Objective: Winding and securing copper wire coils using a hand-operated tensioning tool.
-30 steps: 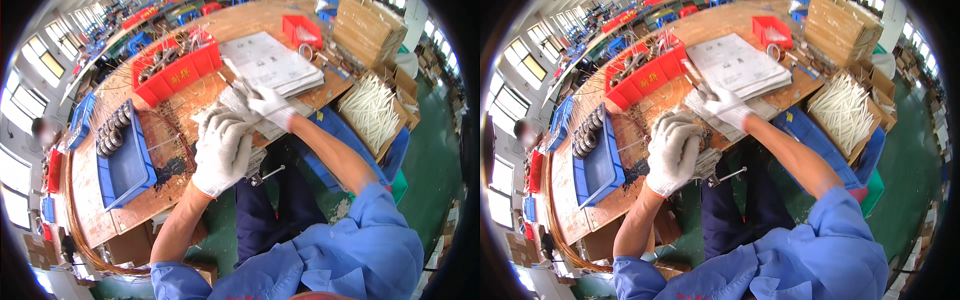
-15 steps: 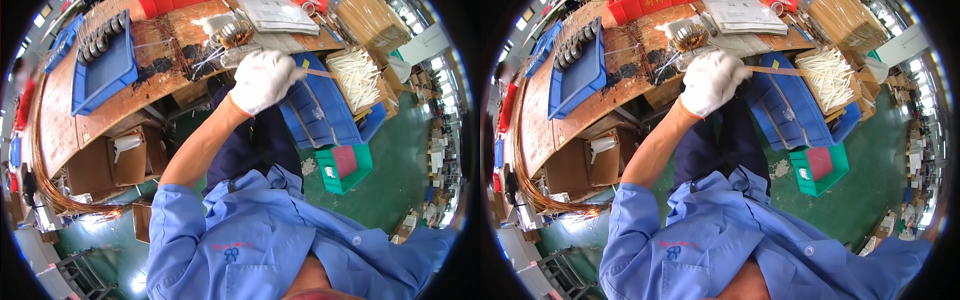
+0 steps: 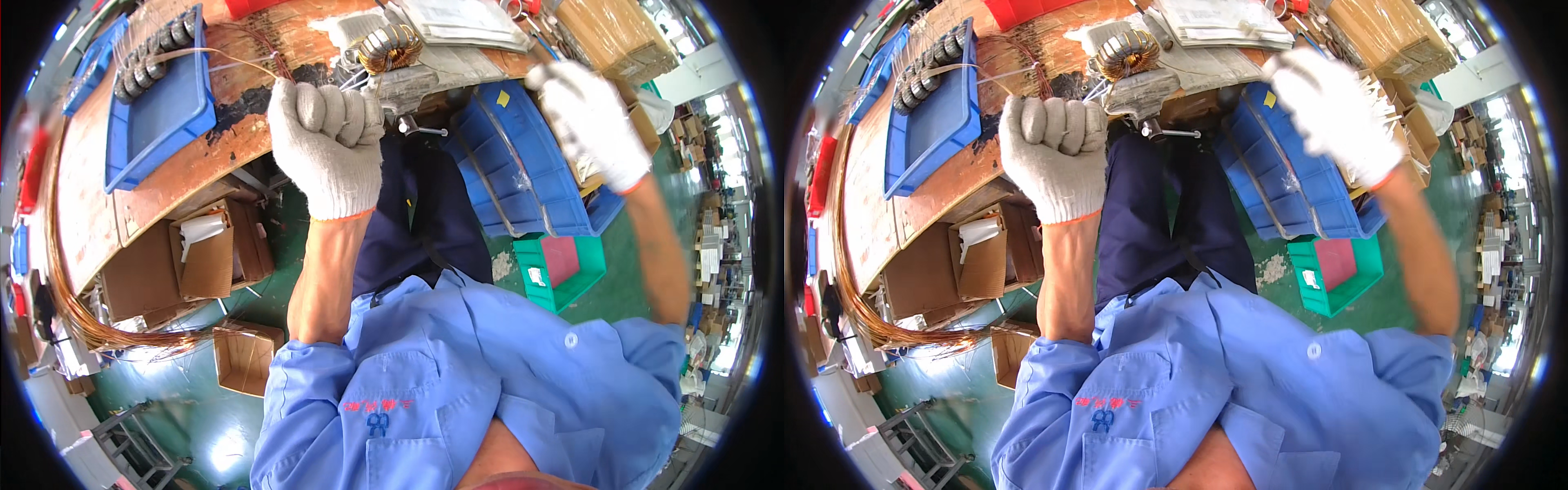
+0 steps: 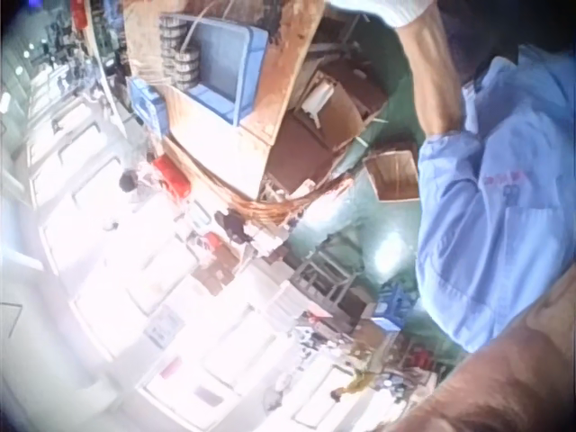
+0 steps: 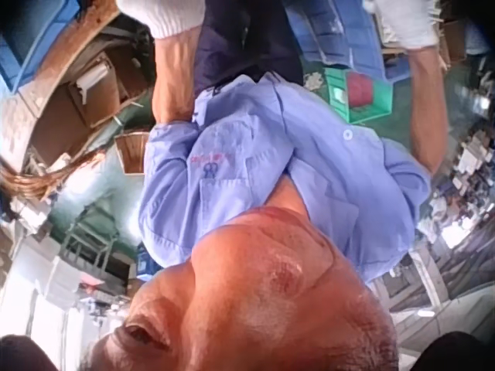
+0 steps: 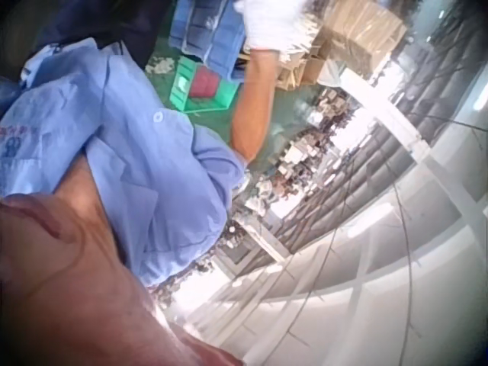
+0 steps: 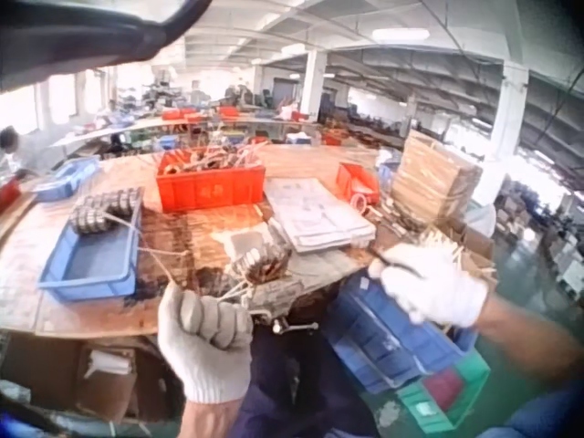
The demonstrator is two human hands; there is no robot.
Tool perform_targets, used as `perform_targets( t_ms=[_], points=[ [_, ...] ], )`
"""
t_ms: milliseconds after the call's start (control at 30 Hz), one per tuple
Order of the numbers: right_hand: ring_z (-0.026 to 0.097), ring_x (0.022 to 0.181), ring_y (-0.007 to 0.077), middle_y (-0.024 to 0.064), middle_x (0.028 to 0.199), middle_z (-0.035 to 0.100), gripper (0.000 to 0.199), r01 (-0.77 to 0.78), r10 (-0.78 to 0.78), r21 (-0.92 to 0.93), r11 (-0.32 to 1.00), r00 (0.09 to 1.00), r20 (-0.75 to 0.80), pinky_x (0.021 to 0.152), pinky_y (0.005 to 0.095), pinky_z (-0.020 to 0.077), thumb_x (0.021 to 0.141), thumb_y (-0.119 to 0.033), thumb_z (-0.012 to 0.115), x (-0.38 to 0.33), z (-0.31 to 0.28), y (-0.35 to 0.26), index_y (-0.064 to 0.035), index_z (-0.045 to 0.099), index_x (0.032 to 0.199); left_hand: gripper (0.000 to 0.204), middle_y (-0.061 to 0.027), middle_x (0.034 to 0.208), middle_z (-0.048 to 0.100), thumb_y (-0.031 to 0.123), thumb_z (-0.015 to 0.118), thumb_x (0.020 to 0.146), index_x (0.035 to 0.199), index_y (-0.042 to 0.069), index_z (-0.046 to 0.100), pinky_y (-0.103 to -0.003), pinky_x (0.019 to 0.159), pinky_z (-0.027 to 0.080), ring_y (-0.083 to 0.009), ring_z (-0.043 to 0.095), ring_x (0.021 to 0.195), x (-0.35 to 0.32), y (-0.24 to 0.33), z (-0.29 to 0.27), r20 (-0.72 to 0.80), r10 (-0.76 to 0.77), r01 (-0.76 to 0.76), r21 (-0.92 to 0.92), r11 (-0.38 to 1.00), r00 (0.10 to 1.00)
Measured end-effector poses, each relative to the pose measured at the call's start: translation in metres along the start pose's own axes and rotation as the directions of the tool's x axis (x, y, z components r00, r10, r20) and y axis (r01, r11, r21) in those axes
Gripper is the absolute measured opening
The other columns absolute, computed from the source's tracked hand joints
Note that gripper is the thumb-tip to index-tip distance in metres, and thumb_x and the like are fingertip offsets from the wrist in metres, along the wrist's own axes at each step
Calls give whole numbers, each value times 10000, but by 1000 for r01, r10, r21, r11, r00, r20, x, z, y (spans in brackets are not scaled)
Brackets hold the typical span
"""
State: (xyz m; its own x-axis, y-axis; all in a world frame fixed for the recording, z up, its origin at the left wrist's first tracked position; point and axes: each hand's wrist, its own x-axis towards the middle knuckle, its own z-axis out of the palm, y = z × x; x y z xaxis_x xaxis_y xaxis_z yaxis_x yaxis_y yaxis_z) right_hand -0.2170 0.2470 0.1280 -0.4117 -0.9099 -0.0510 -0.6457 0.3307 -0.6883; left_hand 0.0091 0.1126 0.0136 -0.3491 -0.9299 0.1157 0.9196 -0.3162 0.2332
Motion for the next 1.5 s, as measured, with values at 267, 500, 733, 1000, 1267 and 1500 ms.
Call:
perform_targets(
  t_ms=[267, 500, 733, 1000, 1267, 1500],
  points=[
    [611, 575, 78, 55, 869, 644, 190, -210, 121, 576, 790, 974, 189, 485, 249, 527, 1058, -127, 577, -33, 82, 47, -1, 597, 1199, 517, 66, 538, 141, 211, 411, 1059, 570, 213, 242, -324, 519, 176, -117, 119, 502, 29, 12, 21, -18, -59, 60, 73, 996, 998],
    [525, 599, 28, -9, 832, 600, 311, -149, 69, 552, 821, 984, 163, 546, 225, 471, 1058, -99, 551, -49, 118, 61, -8, 594, 1351, 454, 31, 552, 326, 197, 412, 1050, 599, 157, 447, -322, 491, 366, -133, 322, 476, 177, 55, -42, 289, -148, 109, 147, 983, 946],
    [519, 612, 35, 14, 876, 579, 316, -273, 150, 667, 694, 960, 237, 523, 227, 467, 1066, -95, 529, -12, 141, 49, -9, 562, 1367, 516, 52, 530, 206, 446, 393, 1103, 639, 231, 320, -325, 396, 161, -139, 185, 407, 236, -28, -25, -189, -53, 86, 170, 982, 980],
    [504, 515, 49, 19, 822, 606, 269, -382, 142, 635, 672, 907, 397, 399, 239, 403, 1070, -210, 545, 65, 108, 2, -6, 643, 1213, 494, 43, 546, 254, 493, 413, 1100, 688, 221, 397, -313, 391, 185, -139, 212, 412, 271, -63, -30, -139, -173, 197, 190, 962, 975],
    [426, 617, 21, -49, 774, 472, 77, -447, 188, 575, 686, 871, 454, 528, 216, 368, 1111, -152, 490, -52, 98, 5, -95, 540, 1127, 380, 7, 592, 424, 316, 446, 1118, 795, 130, 521, -337, 528, 403, -172, 419, 514, 261, 19, -42, -34, -222, 217, 386, 896, 975],
    [665, 685, 119, 45, 829, 671, 127, -319, -16, 371, 872, 739, 674, 600, 300, 508, 1048, -143, 616, -217, 62, 54, -41, 602, 1122, 785, -211, 1315, 608, 422, 846, 834, 1419, 3, 531, -378, 1070, 481, -299, 609, 1243, 45, -21, -58, 566, 232, -449, 795, -409, 791]
  ],
)
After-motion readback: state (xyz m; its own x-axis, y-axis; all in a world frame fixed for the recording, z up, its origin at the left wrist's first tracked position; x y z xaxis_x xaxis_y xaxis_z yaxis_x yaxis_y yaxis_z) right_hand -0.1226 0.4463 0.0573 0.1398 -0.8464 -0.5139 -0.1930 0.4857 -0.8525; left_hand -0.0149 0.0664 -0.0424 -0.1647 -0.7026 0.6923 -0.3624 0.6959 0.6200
